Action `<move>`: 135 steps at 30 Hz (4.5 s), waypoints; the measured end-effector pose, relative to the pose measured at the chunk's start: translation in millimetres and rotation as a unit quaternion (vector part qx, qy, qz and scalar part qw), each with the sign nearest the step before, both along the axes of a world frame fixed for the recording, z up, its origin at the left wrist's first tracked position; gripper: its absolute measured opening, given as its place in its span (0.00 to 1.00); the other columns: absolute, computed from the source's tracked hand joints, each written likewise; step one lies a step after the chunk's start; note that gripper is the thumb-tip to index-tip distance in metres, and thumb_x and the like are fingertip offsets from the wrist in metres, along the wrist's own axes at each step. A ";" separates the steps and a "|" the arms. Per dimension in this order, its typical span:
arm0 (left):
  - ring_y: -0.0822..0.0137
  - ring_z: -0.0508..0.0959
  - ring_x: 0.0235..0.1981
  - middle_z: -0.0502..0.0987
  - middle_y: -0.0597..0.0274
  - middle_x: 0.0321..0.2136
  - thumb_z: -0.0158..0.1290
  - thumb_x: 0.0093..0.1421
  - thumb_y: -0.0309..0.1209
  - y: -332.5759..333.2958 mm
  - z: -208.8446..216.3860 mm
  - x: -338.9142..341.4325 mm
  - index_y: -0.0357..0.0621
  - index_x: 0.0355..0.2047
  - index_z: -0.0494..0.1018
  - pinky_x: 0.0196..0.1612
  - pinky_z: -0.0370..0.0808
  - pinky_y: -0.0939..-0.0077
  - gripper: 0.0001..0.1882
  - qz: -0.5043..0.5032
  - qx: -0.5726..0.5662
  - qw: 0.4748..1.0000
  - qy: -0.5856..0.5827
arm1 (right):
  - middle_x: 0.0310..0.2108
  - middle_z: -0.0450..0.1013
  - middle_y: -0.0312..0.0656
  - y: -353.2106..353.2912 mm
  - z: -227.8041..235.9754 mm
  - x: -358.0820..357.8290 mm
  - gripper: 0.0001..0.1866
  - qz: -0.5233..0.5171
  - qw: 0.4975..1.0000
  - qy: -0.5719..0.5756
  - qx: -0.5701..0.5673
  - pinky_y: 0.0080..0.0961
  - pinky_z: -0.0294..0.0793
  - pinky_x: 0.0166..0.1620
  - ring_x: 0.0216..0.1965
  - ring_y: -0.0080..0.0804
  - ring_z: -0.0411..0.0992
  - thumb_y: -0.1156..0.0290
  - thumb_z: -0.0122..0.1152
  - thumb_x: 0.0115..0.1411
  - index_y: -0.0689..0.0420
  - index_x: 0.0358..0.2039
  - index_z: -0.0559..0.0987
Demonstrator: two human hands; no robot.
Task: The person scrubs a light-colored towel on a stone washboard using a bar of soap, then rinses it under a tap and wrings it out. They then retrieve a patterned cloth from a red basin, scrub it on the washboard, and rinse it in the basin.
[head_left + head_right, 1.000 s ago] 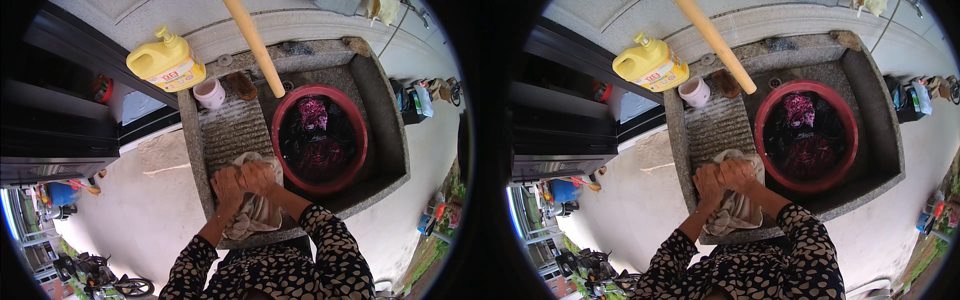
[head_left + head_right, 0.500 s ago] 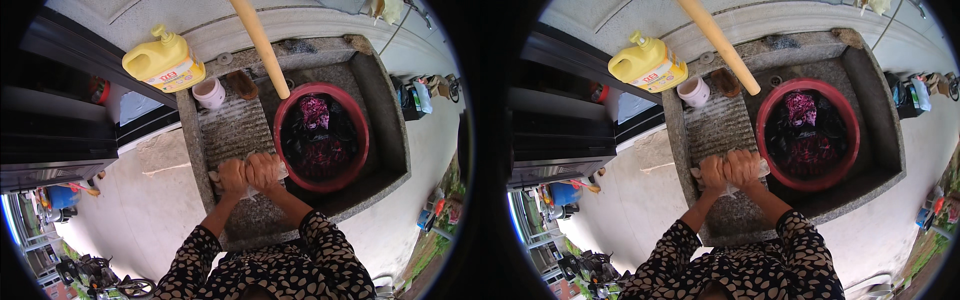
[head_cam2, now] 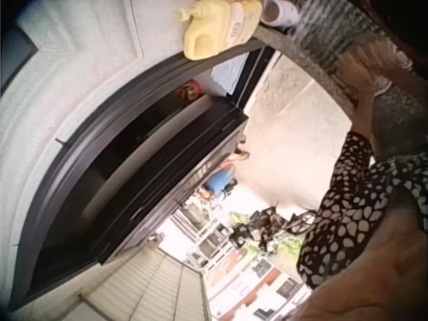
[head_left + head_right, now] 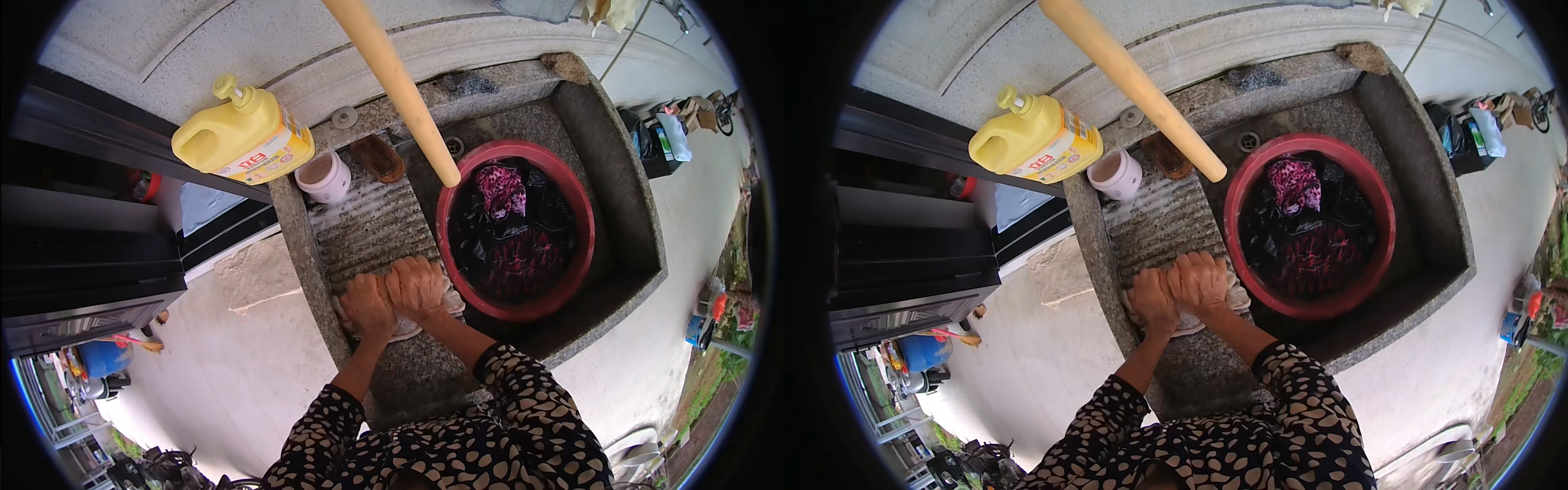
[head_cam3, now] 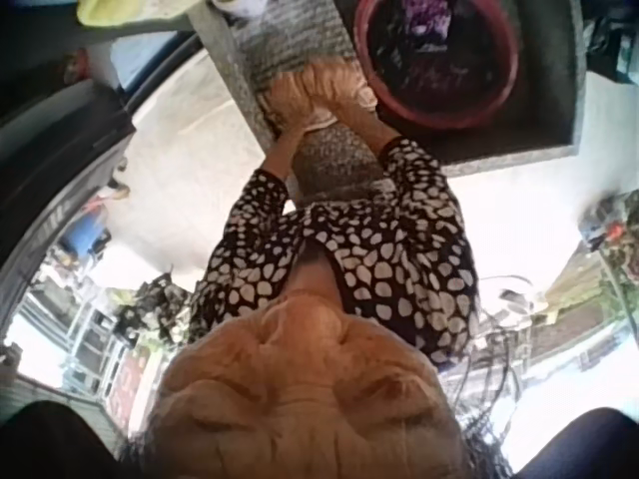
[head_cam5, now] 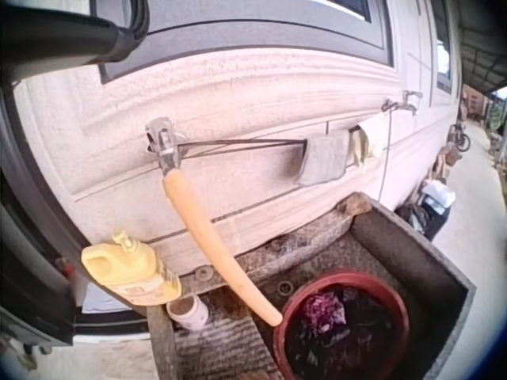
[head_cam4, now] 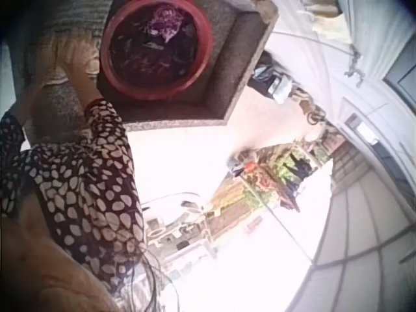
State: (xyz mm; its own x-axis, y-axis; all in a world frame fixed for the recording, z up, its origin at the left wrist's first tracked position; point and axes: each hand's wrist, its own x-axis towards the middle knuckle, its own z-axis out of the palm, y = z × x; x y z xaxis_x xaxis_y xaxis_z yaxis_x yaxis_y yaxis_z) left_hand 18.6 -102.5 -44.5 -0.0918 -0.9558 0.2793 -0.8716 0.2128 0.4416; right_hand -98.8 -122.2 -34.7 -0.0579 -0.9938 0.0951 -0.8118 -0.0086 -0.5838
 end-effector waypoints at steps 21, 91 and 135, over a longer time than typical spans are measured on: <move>0.53 0.69 0.40 0.69 0.58 0.35 0.45 0.66 0.39 -62.2 -13.7 -11.6 0.44 0.30 0.70 0.39 0.67 0.52 0.13 0.190 0.106 0.972 -0.092 | 0.47 0.74 0.46 -43.7 -159.2 -192.7 0.17 -0.132 0.412 -0.894 0.115 0.32 0.72 0.50 0.49 0.39 0.72 0.64 0.49 0.64 0.63 0.45 0.75; 0.54 0.70 0.25 0.74 0.54 0.26 0.49 0.63 0.33 45.5 13.9 -11.4 0.36 0.26 0.73 0.33 0.65 0.57 0.13 -0.081 -0.128 0.963 0.224 | 0.31 0.69 0.46 87.5 12.3 -6.3 0.08 -0.057 0.986 -0.054 -0.146 0.44 0.62 0.37 0.33 0.46 0.68 0.66 0.53 0.53 0.54 0.30 0.76; 0.54 0.68 0.39 0.71 0.57 0.28 0.52 0.56 0.31 2.8 53.6 -17.8 0.38 0.26 0.74 0.42 0.63 0.57 0.09 -0.038 -0.060 0.995 0.070 | 0.31 0.70 0.36 29.2 -4.7 -8.7 0.10 -0.061 0.975 -0.170 -0.127 0.42 0.58 0.42 0.38 0.38 0.64 0.59 0.54 0.49 0.50 0.24 0.78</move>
